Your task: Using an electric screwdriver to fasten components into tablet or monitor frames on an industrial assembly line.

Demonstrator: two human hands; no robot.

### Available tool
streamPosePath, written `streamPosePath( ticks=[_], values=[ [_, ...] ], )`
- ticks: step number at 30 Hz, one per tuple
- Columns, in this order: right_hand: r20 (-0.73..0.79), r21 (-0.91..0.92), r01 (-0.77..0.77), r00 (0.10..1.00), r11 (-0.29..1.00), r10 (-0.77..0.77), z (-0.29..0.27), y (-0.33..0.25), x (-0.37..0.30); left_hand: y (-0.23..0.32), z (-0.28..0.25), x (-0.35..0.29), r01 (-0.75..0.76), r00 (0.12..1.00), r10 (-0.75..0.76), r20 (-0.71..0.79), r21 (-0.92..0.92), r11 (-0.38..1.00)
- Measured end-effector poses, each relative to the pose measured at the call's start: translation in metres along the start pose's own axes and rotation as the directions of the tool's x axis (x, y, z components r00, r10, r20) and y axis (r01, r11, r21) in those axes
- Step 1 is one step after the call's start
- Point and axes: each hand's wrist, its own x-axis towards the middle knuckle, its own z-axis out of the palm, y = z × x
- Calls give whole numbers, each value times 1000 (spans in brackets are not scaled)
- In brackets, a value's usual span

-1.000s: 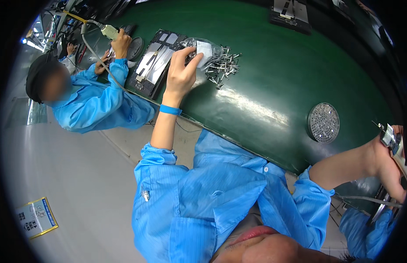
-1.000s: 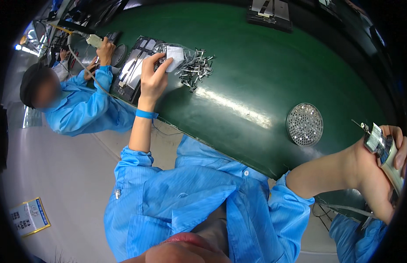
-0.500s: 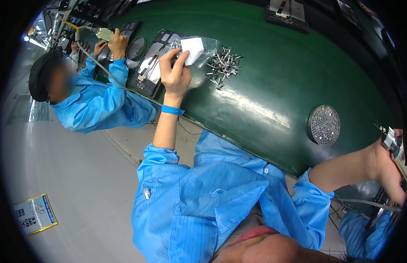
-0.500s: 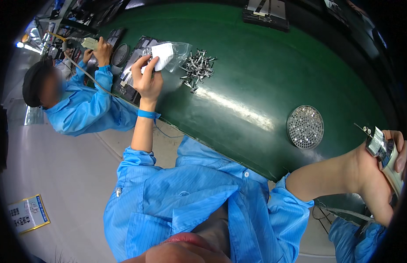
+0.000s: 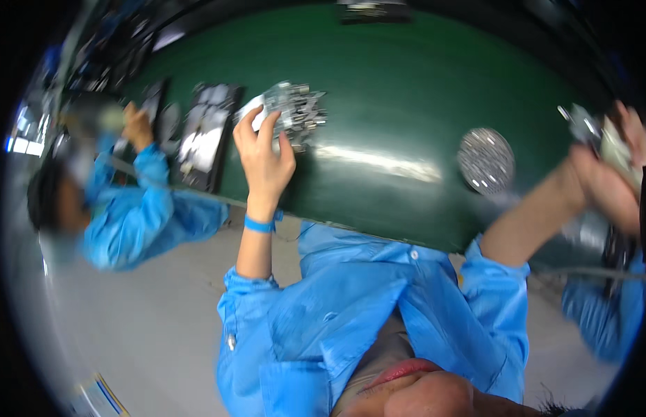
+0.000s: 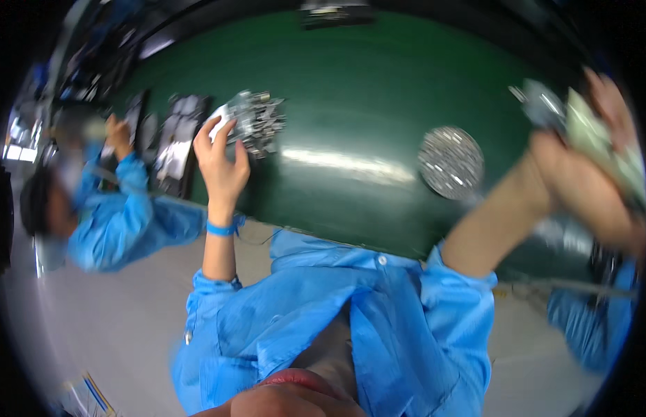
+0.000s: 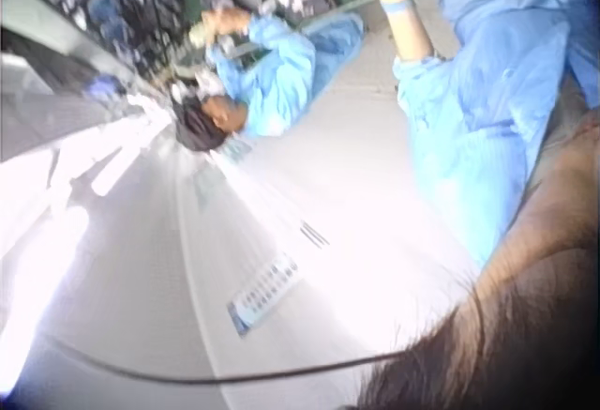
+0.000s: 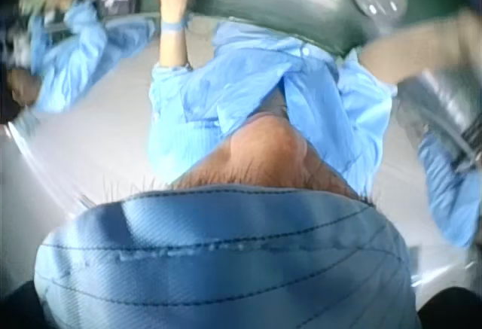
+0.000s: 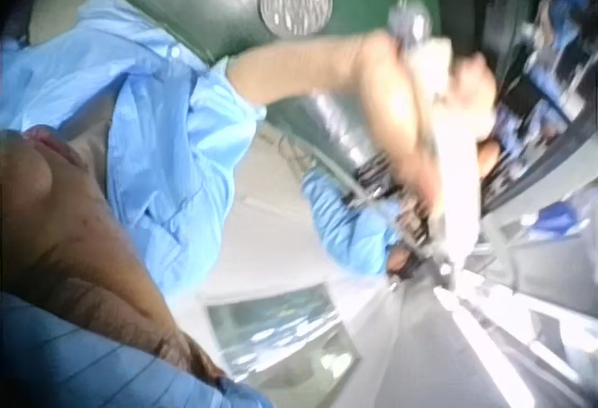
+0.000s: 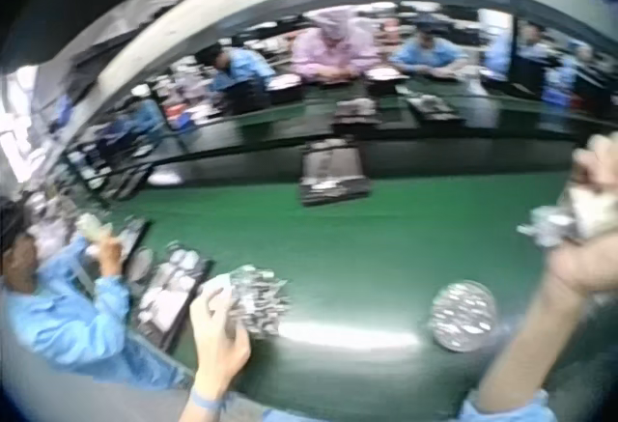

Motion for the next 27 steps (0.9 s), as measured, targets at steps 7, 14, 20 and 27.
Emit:
streamPosePath(
  ticks=[7, 14, 20, 27],
  values=[
    [238, -167, -68, 965, 984, 107, -59, 44, -61, 163, 58, -12, -15, 797, 445, 409, -722, 692],
    [73, -374, -184, 971, 909, 227, -145, 50, -108, 223, 133, 16, 3, 815, 415, 404, -719, 695],
    [-86, -701, -203, 976, 684, 202, -164, 65, -124, 209, 124, 17, -208, 758, 594, 269, -764, 611],
    [-171, -726, -308, 947, 615, 273, -158, 69, -129, 196, 139, 42, -211, 788, 589, 176, -823, 528]
  ],
)
